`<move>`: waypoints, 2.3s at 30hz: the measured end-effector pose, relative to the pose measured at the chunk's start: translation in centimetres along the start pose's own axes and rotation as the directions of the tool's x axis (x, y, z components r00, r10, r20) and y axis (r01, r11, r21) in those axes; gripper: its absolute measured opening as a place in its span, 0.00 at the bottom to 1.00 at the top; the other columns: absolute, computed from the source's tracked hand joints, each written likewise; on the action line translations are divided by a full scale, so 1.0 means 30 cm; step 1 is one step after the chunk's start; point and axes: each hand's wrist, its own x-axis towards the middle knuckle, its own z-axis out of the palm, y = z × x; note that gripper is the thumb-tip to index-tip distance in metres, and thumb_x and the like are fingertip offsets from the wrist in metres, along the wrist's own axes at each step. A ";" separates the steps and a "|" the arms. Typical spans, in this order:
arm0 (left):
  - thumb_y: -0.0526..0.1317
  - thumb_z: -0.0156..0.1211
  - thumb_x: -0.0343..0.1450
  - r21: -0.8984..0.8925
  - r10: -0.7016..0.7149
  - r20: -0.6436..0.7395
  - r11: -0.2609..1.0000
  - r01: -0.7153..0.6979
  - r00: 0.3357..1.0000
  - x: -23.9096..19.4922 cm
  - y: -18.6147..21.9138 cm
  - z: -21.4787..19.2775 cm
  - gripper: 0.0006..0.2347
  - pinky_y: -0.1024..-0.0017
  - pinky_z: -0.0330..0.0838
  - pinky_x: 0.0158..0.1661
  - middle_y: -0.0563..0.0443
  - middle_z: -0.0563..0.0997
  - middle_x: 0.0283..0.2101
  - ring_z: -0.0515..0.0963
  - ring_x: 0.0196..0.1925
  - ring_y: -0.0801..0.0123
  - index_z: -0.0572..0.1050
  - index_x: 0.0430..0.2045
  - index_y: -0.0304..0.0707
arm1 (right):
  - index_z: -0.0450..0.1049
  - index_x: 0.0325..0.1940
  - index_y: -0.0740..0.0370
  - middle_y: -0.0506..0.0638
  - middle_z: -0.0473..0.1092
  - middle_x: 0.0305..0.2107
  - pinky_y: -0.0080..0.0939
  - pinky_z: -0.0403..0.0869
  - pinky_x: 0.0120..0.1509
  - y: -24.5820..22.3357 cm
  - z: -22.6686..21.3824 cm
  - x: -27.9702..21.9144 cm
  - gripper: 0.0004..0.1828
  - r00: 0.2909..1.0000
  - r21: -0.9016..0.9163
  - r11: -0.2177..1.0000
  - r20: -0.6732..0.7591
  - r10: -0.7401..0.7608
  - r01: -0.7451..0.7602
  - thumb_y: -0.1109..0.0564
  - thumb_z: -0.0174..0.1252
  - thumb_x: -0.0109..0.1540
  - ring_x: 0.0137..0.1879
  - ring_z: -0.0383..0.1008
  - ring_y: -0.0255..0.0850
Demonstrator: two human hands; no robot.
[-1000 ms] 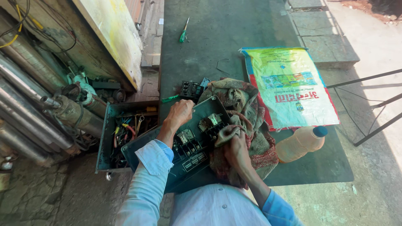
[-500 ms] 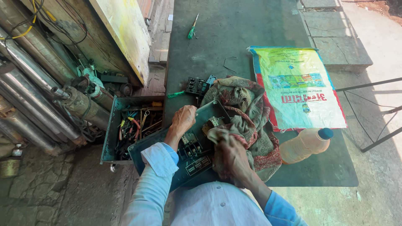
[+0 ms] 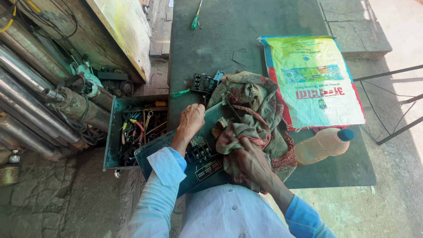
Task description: The person wipes the interior of a metal electrical enclosure and several small black plastic components with a patterned cloth. The person repeatedly rubs the cloth over the surfaces of the components and the enclosure, then places the cleaned items back into the enclosure.
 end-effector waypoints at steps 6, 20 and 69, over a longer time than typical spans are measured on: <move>0.33 0.62 0.72 -0.215 0.081 -0.202 0.968 -0.125 0.976 -0.162 0.181 -0.140 0.11 0.58 0.75 0.45 0.35 0.79 0.43 0.79 0.45 0.51 0.77 0.47 0.31 | 0.74 0.26 0.66 0.60 0.66 0.42 0.53 0.72 0.44 -0.017 -0.027 0.047 0.17 0.942 -0.031 0.998 0.333 -0.037 0.051 0.51 0.55 0.65 0.41 0.73 0.52; 0.29 0.61 0.66 -0.282 0.246 -0.075 0.924 -0.257 0.966 -0.455 0.371 0.066 0.18 0.60 0.74 0.51 0.33 0.76 0.48 0.76 0.49 0.49 0.74 0.50 0.18 | 0.76 0.51 0.64 0.68 0.63 0.53 0.59 0.65 0.57 -0.024 -0.065 -0.015 0.22 0.994 0.027 0.995 -0.060 0.095 -0.093 0.54 0.62 0.55 0.56 0.64 0.63; 0.32 0.62 0.66 -0.435 0.209 -0.099 0.870 -0.231 0.973 -0.570 0.321 0.041 0.03 0.57 0.74 0.41 0.41 0.77 0.35 0.78 0.43 0.48 0.76 0.29 0.33 | 0.76 0.31 0.62 0.58 0.65 0.37 0.52 0.74 0.41 0.011 0.144 0.064 0.03 0.856 0.186 0.856 -0.105 0.506 -0.483 0.60 0.62 0.57 0.38 0.75 0.55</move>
